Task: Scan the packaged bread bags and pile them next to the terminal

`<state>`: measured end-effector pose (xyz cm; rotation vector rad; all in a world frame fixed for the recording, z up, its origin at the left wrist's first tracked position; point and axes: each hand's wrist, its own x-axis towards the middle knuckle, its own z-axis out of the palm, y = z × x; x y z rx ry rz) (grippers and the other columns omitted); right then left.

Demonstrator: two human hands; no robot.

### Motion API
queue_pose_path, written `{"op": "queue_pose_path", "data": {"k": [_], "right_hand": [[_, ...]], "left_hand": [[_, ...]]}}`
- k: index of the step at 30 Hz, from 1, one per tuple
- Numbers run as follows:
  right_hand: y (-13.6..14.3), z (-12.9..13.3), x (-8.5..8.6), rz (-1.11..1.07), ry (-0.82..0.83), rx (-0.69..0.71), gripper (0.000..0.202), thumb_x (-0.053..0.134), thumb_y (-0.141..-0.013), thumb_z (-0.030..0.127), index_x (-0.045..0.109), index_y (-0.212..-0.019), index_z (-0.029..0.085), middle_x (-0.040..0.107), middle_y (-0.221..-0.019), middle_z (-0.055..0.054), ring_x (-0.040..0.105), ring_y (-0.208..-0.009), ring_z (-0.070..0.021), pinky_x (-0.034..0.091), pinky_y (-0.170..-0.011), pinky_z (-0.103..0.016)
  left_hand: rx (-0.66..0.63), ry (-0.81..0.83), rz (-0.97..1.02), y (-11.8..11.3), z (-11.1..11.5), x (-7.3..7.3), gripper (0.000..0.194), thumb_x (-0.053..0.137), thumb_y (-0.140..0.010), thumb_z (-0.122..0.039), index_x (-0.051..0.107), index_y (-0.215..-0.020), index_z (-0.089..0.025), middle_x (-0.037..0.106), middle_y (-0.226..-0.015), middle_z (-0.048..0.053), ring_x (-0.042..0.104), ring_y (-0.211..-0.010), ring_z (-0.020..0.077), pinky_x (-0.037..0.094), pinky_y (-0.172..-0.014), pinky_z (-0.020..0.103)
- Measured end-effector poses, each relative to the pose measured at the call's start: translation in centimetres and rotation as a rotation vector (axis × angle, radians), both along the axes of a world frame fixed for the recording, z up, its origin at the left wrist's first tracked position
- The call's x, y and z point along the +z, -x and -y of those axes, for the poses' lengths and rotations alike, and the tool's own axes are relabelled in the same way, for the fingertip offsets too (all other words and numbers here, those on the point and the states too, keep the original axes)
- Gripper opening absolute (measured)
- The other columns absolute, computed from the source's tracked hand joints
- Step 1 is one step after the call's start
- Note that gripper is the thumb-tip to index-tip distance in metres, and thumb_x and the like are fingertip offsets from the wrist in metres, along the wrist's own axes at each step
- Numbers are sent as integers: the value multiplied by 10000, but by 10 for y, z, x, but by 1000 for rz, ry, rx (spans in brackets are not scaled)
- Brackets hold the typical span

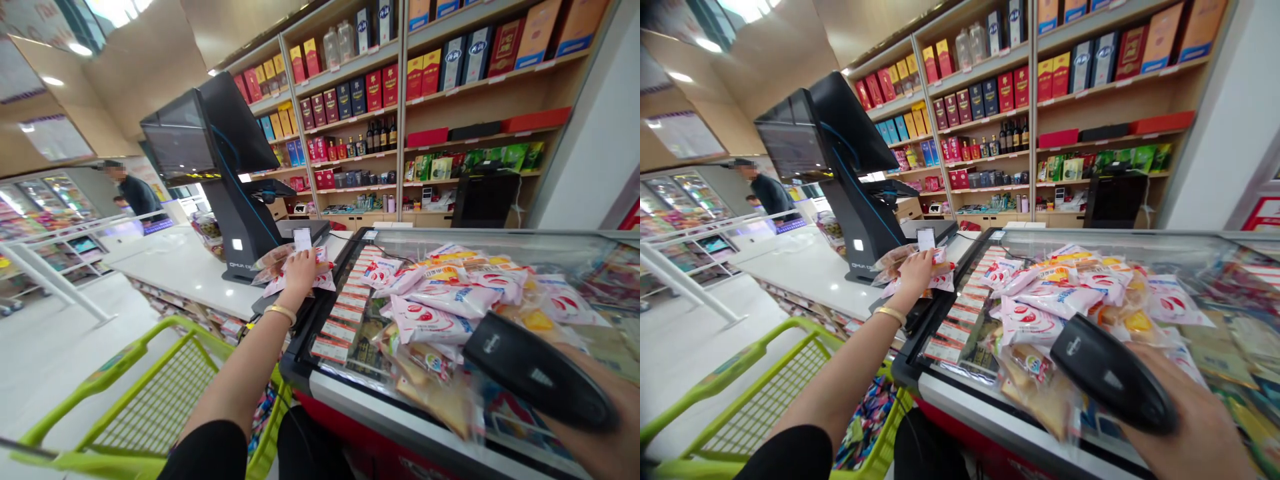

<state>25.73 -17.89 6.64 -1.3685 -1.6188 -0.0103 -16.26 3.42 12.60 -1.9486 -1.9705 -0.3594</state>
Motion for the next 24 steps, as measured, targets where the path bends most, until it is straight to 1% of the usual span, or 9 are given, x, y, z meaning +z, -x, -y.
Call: {"op": "queue_pose_path", "data": {"k": [4,7,10,14,17,19,21,23,24], "right_hand": [[9,6,-2,-69,18,-33,215,676,-837,361,712,-1049,377,782,-977,-64,770,-950,-343,624,-883,-479],[8,6,-3,-64,30,-47,216,669,-842,348,692,-1055,367,783,-1004,-62,769,-969,-332,612,-888,-465],[1,2,-2,-17,-17,-56,215,661,-867,359,666,-1082,377,787,-1050,-50,770,-991,-323,606,-893,-457],[-14,-5,1,153,-48,45,259,720,-824,319,687,-1073,382,798,-979,-23,782,-847,-285,634,-760,-383],[-16,-5,2,130,-20,35,245,707,-819,323,712,-1058,377,796,-929,-33,771,-767,-290,644,-745,-402],[-9,-1,2,47,-28,-3,233,666,-841,341,715,-1067,373,790,-931,-46,775,-810,-316,649,-806,-445],[0,3,3,-16,-34,-16,228,631,-871,334,711,-1079,384,785,-965,-39,780,-886,-320,644,-855,-451],[7,6,4,-46,-37,-21,230,607,-894,301,700,-1084,392,780,-1004,-21,779,-936,-301,636,-863,-423],[9,8,4,-45,-42,-18,233,599,-896,288,694,-1085,386,777,-1012,-15,778,-939,-293,634,-848,-411]], "left_hand": [[41,23,20,-3,-5,-10,484,467,-1020,-225,540,-1490,-134,641,-1428,258,577,-1375,392,406,-1171,561],[55,48,18,-1,-3,-15,599,542,-961,-243,482,-1548,-144,567,-1539,245,496,-1459,397,330,-1223,606],[43,72,-17,1,2,-16,706,582,-923,-307,438,-1594,-142,462,-1645,235,374,-1554,406,250,-1266,629],[12,77,-19,-1,8,-16,805,616,-895,-318,375,-1640,-133,311,-1728,243,224,-1626,430,169,-1290,656],[-84,-23,49,-13,11,-20,766,611,-902,-292,402,-1625,-151,316,-1731,228,201,-1637,411,125,-1301,665],[-208,-104,143,-28,11,-26,673,578,-936,-283,457,-1584,-151,392,-1699,208,270,-1623,366,150,-1319,612],[-326,-79,270,-49,9,-34,608,555,-968,-277,484,-1559,-153,464,-1657,180,373,-1582,296,245,-1319,492],[-335,54,390,-73,3,-43,611,566,-982,-278,464,-1573,-163,490,-1643,157,446,-1537,234,337,-1275,368],[-294,126,431,-85,-1,-47,624,578,-984,-285,451,-1583,-159,494,-1639,163,470,-1521,227,367,-1248,336]]}}
